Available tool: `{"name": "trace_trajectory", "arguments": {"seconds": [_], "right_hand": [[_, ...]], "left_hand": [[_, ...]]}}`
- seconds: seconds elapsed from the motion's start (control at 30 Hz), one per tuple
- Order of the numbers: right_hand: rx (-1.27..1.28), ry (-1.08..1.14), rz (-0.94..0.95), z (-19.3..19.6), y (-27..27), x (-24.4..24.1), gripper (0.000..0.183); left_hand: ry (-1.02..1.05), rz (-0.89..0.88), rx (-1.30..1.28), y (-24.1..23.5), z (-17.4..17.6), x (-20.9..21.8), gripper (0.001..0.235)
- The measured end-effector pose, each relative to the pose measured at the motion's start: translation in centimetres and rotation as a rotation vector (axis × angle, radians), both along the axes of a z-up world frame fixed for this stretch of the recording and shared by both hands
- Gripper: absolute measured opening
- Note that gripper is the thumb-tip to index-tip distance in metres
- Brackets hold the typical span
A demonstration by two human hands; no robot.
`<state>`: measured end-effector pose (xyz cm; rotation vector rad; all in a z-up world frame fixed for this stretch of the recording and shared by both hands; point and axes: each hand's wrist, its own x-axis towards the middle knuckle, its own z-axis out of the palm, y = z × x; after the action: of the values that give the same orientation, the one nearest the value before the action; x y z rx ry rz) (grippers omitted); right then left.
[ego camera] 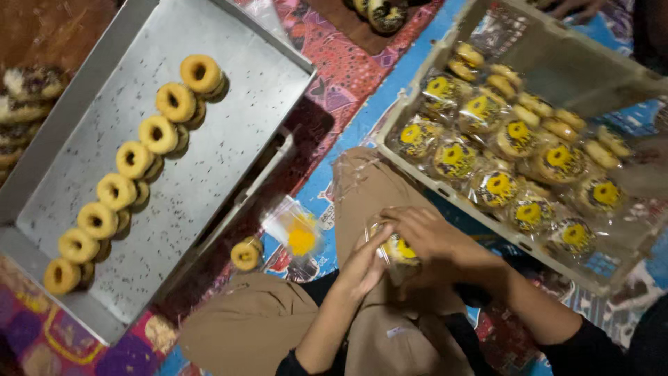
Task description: The person sits on a mat and repeatedly picks donuts from a metal tray, places each into a clear plastic wrapper, and sets the wrapped donut into a nearby crate. The person handles plain and chocolate-topped donuts one at a time throughout the clip.
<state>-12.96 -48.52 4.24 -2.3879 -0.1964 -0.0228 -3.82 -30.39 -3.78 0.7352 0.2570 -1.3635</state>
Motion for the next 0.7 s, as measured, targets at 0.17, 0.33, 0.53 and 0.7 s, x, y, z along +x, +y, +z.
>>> {"name": "trace_trajectory", "arguments": {"seconds": [0.17, 0.33, 0.53, 0.7], "right_hand": [[0.119, 0.155, -0.141, -0.8, -1.4, -0.2, 0.089], [-0.136, 0.272, -0.627, -1.7, -9.6, 0.1, 0.086], [-0.68, 0.043, -0.799, -12.2, -30.8, 6.7, 0.105], [-0.882, 0.663, -0.535, -20.0, -36.8, 13.1, 0.081]], "left_hand": [[-0.064, -0.049, -0.092, -2.9, 0.5, -1.3, 0.063], [-0.162, 0.221, -0.408, -2.6, -1.5, -0.4, 0.076], [-0.965, 0.536, 0.422, 9.6, -7.5, 4.0, 0.051], [-1.525, 0.386, 1.178, 21.4, -11.6, 10.5, 0.054]]}}
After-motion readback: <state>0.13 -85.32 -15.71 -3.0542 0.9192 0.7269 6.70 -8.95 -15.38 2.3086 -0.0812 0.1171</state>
